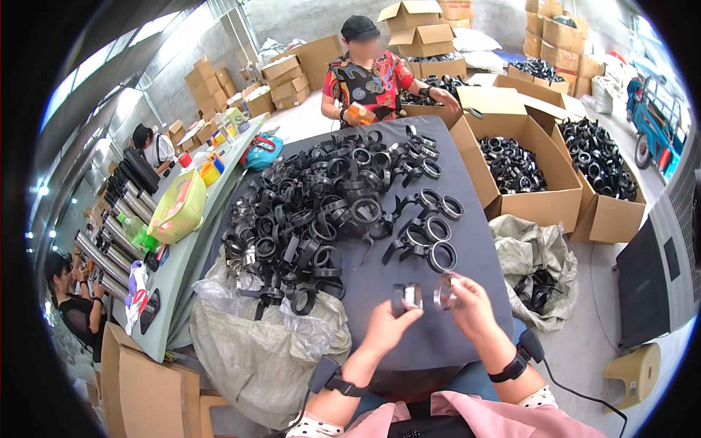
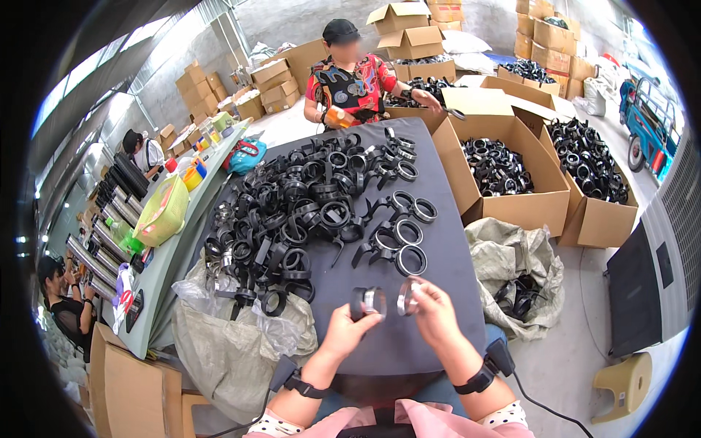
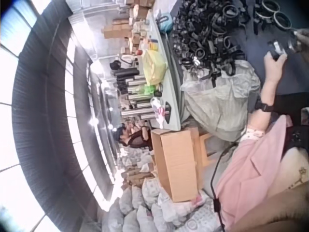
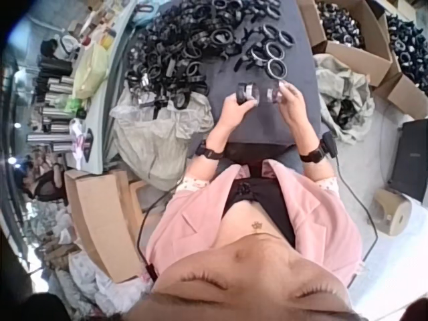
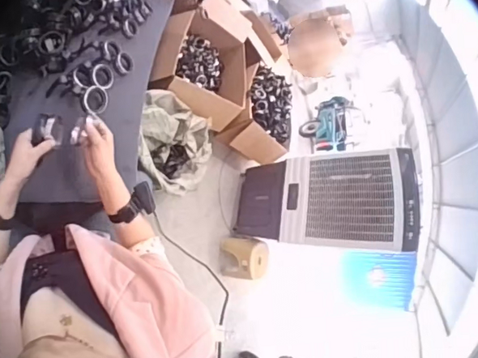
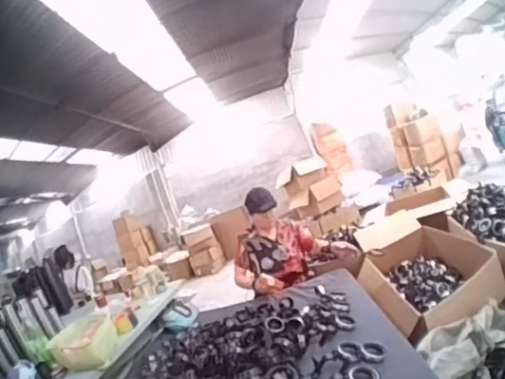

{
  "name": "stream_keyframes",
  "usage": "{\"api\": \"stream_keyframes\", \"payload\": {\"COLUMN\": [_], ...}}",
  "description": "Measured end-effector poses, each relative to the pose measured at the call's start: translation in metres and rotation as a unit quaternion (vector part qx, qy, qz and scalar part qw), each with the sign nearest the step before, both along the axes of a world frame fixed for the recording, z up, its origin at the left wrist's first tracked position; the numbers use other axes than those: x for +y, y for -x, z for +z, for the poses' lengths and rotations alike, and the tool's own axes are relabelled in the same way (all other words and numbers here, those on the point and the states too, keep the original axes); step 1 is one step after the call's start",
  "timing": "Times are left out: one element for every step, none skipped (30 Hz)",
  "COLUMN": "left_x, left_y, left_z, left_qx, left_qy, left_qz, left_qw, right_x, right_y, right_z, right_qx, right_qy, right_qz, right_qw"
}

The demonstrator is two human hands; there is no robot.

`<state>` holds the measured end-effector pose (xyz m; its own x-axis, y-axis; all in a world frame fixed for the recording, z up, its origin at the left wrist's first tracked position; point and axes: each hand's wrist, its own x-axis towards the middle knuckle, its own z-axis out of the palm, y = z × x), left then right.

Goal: Picking up and inspecting black plastic/rubber rings and metal components from a large pile on a work table in a factory.

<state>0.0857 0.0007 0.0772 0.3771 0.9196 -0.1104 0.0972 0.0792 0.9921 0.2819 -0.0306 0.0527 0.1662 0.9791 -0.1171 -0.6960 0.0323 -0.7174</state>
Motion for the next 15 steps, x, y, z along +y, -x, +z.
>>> {"api": "stream_keyframes", "payload": {"left_x": [0.006,0.010,0.015,0.022,0.027,0.033,0.039,0.045,0.048,0.050,0.051,0.054,0.058,0.058,0.066], "left_y": [0.010,0.019,0.024,0.032,0.040,0.043,0.048,0.051,0.053,0.055,0.053,0.052,0.052,0.056,0.065], "left_z": [-0.008,-0.014,-0.018,-0.026,-0.032,-0.033,-0.037,-0.038,-0.038,-0.037,-0.032,-0.028,-0.026,-0.023,-0.039], "left_qx": [-0.063,-0.127,-0.211,-0.272,-0.265,-0.259,-0.261,-0.229,-0.196,-0.198,-0.149,-0.099,-0.081,-0.080,-0.038], "left_qy": [0.049,0.100,0.136,0.197,0.241,0.284,0.284,0.287,0.290,0.290,0.283,0.275,0.264,0.240,0.169], "left_qz": [0.014,0.027,0.029,0.003,-0.005,-0.015,-0.016,-0.042,-0.068,-0.068,-0.041,-0.014,-0.004,0.011,0.005], "left_qw": [0.997,0.986,0.968,0.942,0.934,0.923,0.923,0.929,0.934,0.934,0.947,0.956,0.961,0.968,0.985], "right_x": [0.001,0.002,0.001,0.000,-0.003,-0.004,-0.005,-0.007,-0.009,-0.011,-0.015,-0.017,-0.018,-0.020,-0.022], "right_y": [-0.008,-0.018,-0.024,-0.027,-0.028,-0.030,-0.033,-0.038,-0.045,-0.048,-0.042,-0.040,-0.040,-0.038,-0.034], "right_z": [-0.002,-0.006,-0.005,-0.002,0.001,0.004,0.005,0.002,-0.002,-0.004,0.009,0.011,0.011,0.013,0.009], "right_qx": [0.029,0.095,0.101,0.108,0.107,0.097,0.087,0.085,-0.160,-0.395,-0.528,-0.529,-0.660,-0.771,-0.812], "right_qy": [-0.034,-0.073,-0.070,-0.068,-0.066,-0.058,-0.049,-0.048,-0.074,-0.096,-0.159,-0.156,-0.186,-0.215,-0.216], "right_qz": [-0.006,0.044,0.055,0.068,0.070,0.094,0.118,0.118,0.129,0.133,0.107,0.108,0.118,0.126,0.133], "right_qw": [0.999,0.992,0.991,0.990,0.990,0.989,0.988,0.988,0.976,0.904,0.827,0.827,0.718,0.587,0.526]}}
